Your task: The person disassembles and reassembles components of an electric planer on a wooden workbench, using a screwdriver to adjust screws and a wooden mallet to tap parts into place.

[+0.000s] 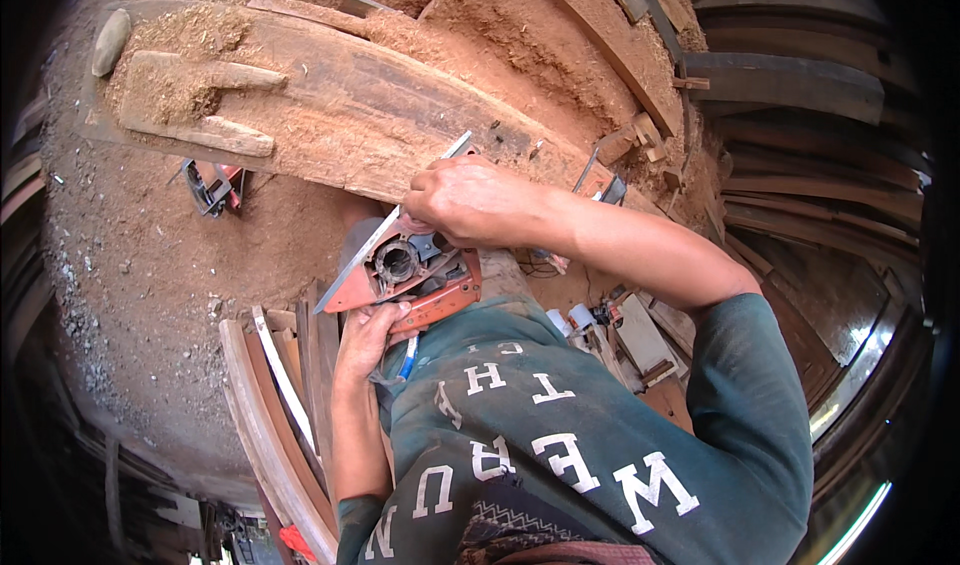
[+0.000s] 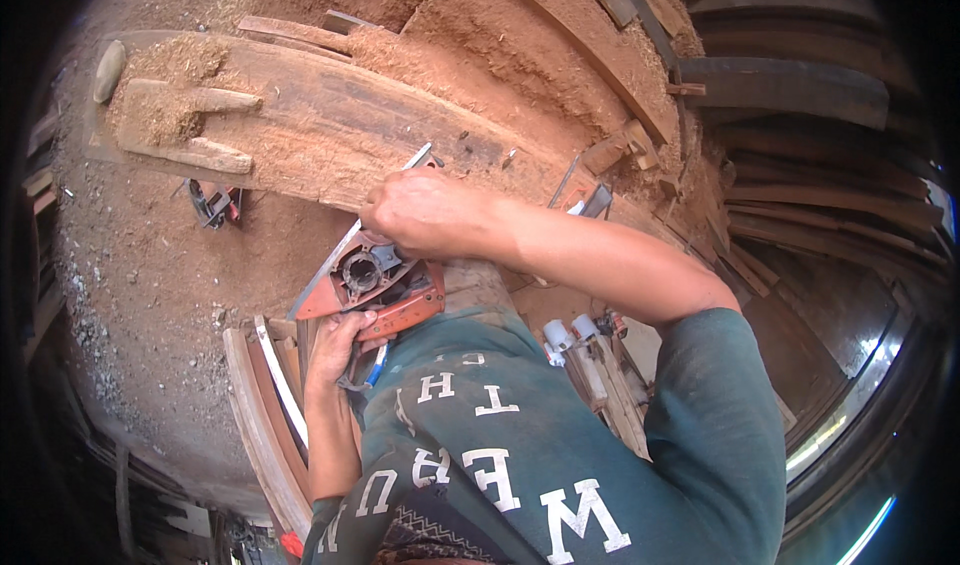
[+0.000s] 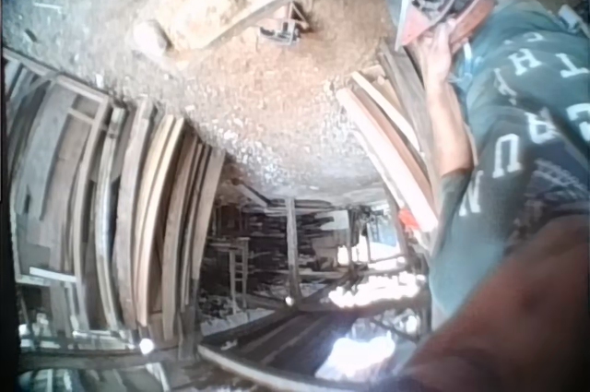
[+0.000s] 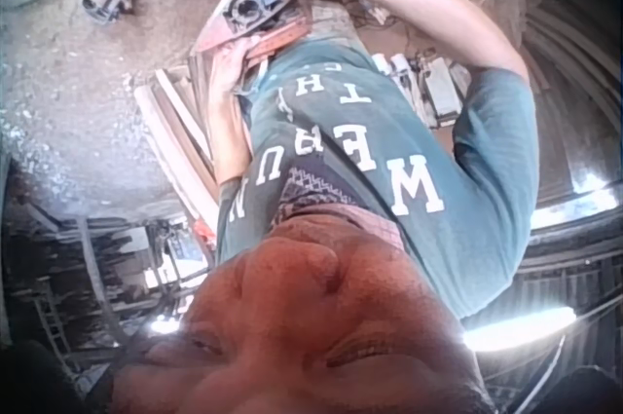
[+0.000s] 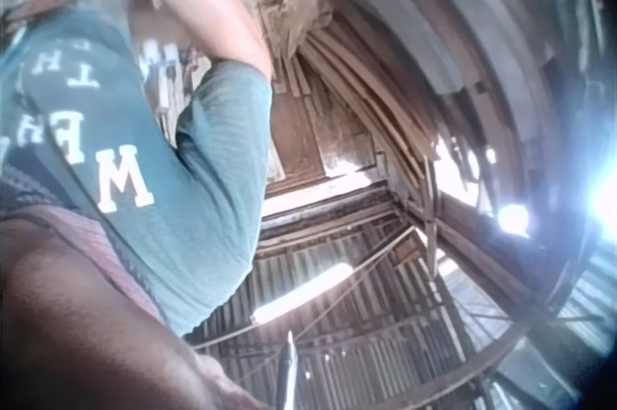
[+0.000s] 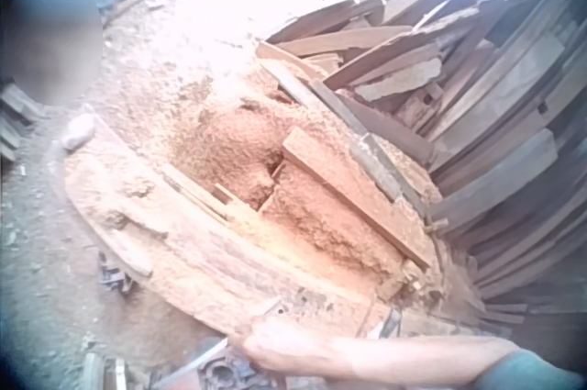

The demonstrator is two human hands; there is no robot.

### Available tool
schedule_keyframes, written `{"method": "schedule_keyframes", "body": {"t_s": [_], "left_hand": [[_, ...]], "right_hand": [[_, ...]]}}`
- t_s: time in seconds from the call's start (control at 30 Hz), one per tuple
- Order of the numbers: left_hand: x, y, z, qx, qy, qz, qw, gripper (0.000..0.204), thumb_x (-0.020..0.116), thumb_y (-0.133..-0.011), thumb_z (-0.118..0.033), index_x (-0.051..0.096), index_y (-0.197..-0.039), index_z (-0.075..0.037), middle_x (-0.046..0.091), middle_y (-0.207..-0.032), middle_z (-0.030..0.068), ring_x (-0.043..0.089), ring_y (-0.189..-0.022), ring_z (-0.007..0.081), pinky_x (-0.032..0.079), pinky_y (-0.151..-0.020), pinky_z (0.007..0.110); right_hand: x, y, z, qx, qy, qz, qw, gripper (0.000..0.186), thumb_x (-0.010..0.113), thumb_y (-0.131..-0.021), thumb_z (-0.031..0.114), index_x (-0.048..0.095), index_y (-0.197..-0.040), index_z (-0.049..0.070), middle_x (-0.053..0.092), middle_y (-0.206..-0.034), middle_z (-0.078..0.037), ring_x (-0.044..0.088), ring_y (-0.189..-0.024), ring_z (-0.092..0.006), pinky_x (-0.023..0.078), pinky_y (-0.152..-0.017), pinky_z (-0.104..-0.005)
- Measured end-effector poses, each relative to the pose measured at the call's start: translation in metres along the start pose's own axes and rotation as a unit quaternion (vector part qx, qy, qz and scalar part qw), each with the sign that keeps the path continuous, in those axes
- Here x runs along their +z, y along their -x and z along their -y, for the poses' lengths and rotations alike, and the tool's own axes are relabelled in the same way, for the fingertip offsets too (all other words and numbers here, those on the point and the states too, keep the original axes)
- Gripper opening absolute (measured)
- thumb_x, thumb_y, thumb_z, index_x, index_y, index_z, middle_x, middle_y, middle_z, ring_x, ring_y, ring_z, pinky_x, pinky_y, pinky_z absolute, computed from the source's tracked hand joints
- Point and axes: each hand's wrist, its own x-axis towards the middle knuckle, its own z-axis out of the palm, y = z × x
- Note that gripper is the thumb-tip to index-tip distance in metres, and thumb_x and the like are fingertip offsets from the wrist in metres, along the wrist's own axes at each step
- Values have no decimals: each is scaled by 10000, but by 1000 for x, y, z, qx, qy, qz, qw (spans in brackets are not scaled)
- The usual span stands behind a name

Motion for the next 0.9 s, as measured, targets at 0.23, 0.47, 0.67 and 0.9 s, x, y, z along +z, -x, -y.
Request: {"method": "schedule_keyframes", "body": {"t_s": [0.23, 0.47, 0.67, 0.9], "left_hand": [[0, -1, -1, 2, 2, 12, 1000, 378, 728, -965, -215, 688, -1246, 35, 755, -1136, 125, 755, -998, 208, 663, -832, 349], [0, -1, 1, 5, 8, 8, 1000, 384, 729, -968, -217, 683, -1252, 36, 760, -1120, 124, 761, -974, 204, 664, -818, 336], [0, -1, 1, 4, 3, 14, 1000, 389, 726, -971, -222, 687, -1253, 43, 761, -1120, 128, 754, -991, 199, 656, -827, 340], [-1, -1, 1, 2, -1, 1, 1000, 375, 729, -968, -223, 699, -1224, 49, 762, -1106, 119, 752, -972, 186, 657, -821, 330]], "right_hand": [[8, 8, 7, 4, 44, -60, 997, 198, 713, -805, 142, 696, -926, -14, 707, -923, -192, 718, -915, -385, 584, -783, -472], [5, 0, 4, 22, 39, -62, 997, 159, 671, -866, 153, 672, -931, 7, 682, -931, -155, 703, -947, -356, 570, -812, -473], [7, 4, 4, -10, 1, -38, 999, 201, 713, -810, 146, 711, -926, -18, 721, -930, -192, 722, -900, -378, 583, -792, -479], [5, 3, 4, 9, 46, -39, 998, 172, 666, -863, 160, 686, -925, 1, 694, -908, -174, 712, -894, -370, 577, -802, -477]]}}
